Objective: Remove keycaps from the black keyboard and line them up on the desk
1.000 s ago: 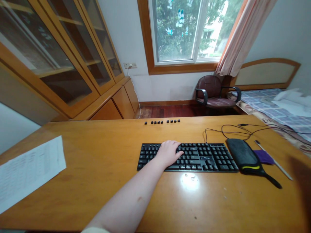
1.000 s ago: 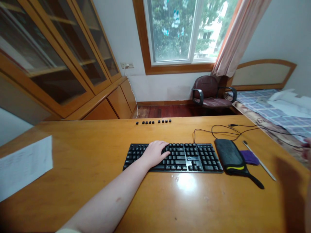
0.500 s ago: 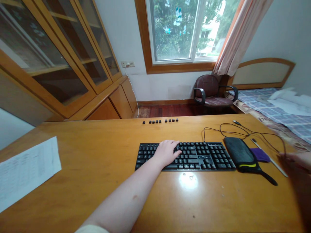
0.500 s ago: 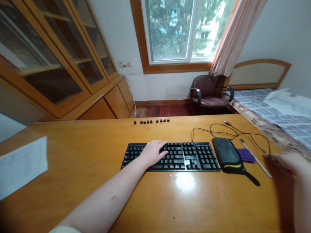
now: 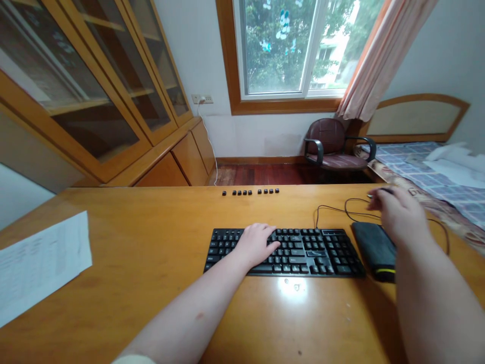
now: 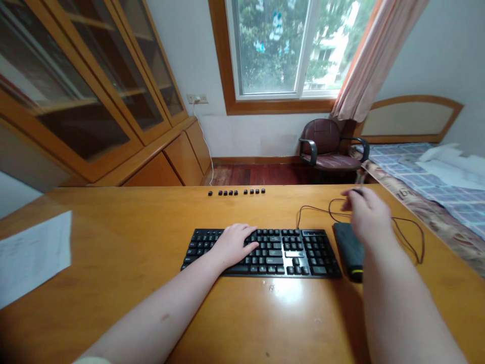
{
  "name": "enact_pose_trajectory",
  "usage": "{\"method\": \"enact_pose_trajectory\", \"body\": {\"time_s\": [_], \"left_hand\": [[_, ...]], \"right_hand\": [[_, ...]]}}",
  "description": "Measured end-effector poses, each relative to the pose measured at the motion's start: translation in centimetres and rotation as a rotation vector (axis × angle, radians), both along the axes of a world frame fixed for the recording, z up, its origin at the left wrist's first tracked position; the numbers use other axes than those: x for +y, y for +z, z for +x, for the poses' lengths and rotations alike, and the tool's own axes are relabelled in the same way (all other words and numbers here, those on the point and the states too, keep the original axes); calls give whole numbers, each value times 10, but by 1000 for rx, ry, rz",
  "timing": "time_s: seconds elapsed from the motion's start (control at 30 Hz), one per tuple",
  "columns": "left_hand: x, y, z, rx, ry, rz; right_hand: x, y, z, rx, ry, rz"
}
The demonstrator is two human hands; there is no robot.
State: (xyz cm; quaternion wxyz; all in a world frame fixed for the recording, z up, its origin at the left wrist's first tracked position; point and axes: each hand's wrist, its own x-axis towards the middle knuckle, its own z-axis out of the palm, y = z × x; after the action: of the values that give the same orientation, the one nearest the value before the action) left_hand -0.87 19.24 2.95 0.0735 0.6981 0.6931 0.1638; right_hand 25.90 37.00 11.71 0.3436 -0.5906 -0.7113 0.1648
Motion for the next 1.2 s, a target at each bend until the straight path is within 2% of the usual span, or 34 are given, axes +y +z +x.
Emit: {"method": "enact_pose_trajectory", "body": {"time_s": [0.07,0.13,0.17,0.23,0.3,0.4,1.0,1.2], "left_hand": [[1,2,0,5,3,-5],[1,3,1,17,3,-12],[2,3,1,24,0,-12],[3,3,1,39,-5,-10],[4,3,1,49,-2,-11],[5,3,3,43,7,-24],[13,1,6,-29,21,-47],[16,2,6,-25,36,-49]], "right_hand": [[-19,-12,-42,267,345,-6],[-35,-32,-73,307,600,42],[-42,-44,-84,324,683,33],[-53,-65,-99,395,763,-29],[-61,-81,-106,445,757,-101],[-67,-91,-109,494,711,-191],[-48,-102,-127,323,703,-197],[-53,-99,-130,219,728,-161]]}}
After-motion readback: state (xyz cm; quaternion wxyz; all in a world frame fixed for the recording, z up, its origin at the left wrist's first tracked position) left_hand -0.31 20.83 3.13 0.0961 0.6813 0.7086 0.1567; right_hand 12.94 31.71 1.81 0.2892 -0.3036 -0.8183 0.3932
